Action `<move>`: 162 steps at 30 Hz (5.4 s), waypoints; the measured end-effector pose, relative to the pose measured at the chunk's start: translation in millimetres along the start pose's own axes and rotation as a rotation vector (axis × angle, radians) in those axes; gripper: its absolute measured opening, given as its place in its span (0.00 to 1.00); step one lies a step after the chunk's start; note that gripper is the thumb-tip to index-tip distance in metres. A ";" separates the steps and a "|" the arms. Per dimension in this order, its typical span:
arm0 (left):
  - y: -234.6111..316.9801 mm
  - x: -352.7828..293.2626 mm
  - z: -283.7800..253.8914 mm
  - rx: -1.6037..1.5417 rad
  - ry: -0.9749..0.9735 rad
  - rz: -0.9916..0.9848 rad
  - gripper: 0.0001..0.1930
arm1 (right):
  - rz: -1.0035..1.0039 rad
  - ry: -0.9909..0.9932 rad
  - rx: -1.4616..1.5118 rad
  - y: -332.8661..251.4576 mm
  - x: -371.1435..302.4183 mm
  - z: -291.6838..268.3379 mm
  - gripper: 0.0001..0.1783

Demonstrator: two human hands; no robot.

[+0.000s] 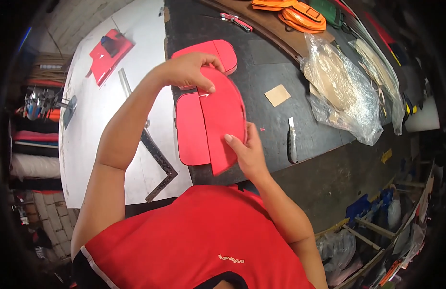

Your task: Cutting pink synthetic material components using a utility knife and rulers on a workshop bench.

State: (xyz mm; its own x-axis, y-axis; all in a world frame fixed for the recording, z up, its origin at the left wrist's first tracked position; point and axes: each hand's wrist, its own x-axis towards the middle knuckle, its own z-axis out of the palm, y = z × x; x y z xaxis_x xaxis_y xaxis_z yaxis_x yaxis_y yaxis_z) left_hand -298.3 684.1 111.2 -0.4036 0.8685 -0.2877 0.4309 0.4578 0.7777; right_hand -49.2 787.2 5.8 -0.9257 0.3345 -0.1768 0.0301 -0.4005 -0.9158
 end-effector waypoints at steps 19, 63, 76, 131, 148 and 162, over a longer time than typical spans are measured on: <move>-189.3 -120.8 199.9 -1.120 0.665 -0.738 0.26 | 0.404 0.187 -0.714 110.2 106.1 -67.5 0.27; 261.9 197.7 504.5 -0.017 0.059 0.250 0.16 | 0.150 0.984 -0.536 -104.3 -260.9 -487.5 0.29; 475.1 475.2 683.2 0.229 -0.249 0.690 0.23 | -0.231 1.411 0.058 -190.2 -288.9 -752.7 0.21; 1363.3 1518.8 1417.5 0.384 -0.589 1.009 0.27 | -0.440 1.810 0.257 -640.3 -300.6 -2123.0 0.23; 1881.6 1637.4 1676.0 -0.128 -0.738 1.467 0.25 | -0.928 2.084 -0.049 -987.6 -539.3 -2429.0 0.22; 1835.3 1775.7 1943.3 0.350 -0.827 1.871 0.45 | 0.327 2.651 -0.092 -760.9 -517.4 -2535.5 0.28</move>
State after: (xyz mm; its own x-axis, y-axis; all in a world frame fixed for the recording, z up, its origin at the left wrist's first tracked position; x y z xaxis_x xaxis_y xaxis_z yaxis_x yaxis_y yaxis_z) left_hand 1344.4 3435.6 -58.8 0.9386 0.0415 0.3425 -0.0591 -0.9587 0.2782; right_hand 1363.1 3081.7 -120.3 0.9955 0.0951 0.0010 0.0592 -0.6108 -0.7896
